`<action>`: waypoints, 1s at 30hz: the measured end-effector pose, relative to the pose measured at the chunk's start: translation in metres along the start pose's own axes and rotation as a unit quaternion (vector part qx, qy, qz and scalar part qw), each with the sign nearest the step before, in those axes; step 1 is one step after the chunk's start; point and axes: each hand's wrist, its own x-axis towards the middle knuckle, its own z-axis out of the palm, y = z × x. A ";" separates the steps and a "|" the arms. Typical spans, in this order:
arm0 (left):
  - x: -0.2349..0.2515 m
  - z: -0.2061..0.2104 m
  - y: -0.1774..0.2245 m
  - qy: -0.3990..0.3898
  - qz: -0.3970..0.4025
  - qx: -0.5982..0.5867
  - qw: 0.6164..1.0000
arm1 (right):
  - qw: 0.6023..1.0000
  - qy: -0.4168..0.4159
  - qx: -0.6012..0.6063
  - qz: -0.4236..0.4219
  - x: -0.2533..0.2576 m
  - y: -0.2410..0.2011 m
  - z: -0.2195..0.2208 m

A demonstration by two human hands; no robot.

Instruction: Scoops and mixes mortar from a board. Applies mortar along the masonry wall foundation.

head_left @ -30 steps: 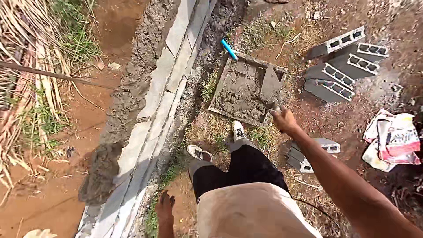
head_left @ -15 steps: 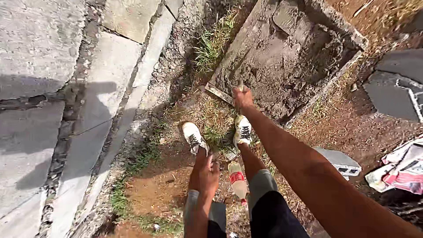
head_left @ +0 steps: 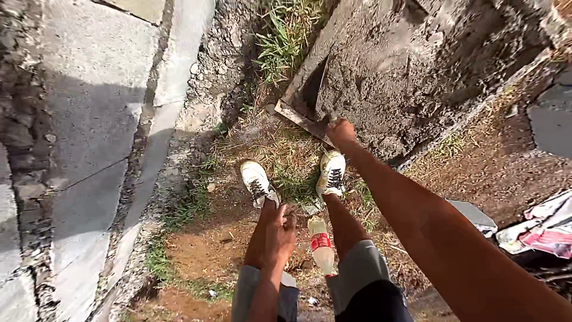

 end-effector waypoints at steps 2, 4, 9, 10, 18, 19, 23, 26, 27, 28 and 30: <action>0.004 0.001 0.000 0.006 -0.005 -0.020 1.000 | 0.997 -0.002 -0.072 -0.001 0.001 0.029 -0.020; 0.005 0.002 0.002 0.006 -0.011 -0.029 0.999 | 0.994 0.009 -0.106 0.004 0.000 0.057 -0.037; 0.010 -0.002 0.002 -0.011 0.005 -0.054 0.998 | 0.997 0.056 0.014 0.057 -0.043 0.076 -0.048; 0.012 -0.002 -0.002 -0.009 0.008 -0.062 0.998 | 0.992 0.066 0.086 0.059 -0.055 0.067 -0.037; 0.014 -0.005 -0.006 0.007 -0.001 -0.096 0.995 | 0.827 0.012 0.562 0.019 -0.043 -0.097 0.066; 0.014 -0.003 -0.007 0.010 -0.003 -0.100 0.995 | 0.833 0.019 0.552 0.026 -0.033 -0.108 0.078; 0.013 0.004 -0.011 0.009 0.006 -0.089 0.996 | 0.910 0.065 0.409 0.013 -0.016 -0.095 0.102; 0.015 0.005 -0.012 0.001 0.020 -0.076 0.997 | 0.920 0.058 0.388 0.009 -0.013 -0.060 0.101; 0.017 0.005 -0.013 0.003 0.026 -0.076 0.997 | 0.915 0.053 0.400 0.005 -0.012 -0.054 0.101; 0.017 0.007 -0.014 0.006 0.030 -0.077 0.997 | 0.909 0.041 0.415 -0.001 -0.011 -0.051 0.101; 0.015 0.012 -0.018 -0.002 0.033 -0.070 0.997 | 0.906 0.018 0.424 -0.008 -0.008 -0.052 0.099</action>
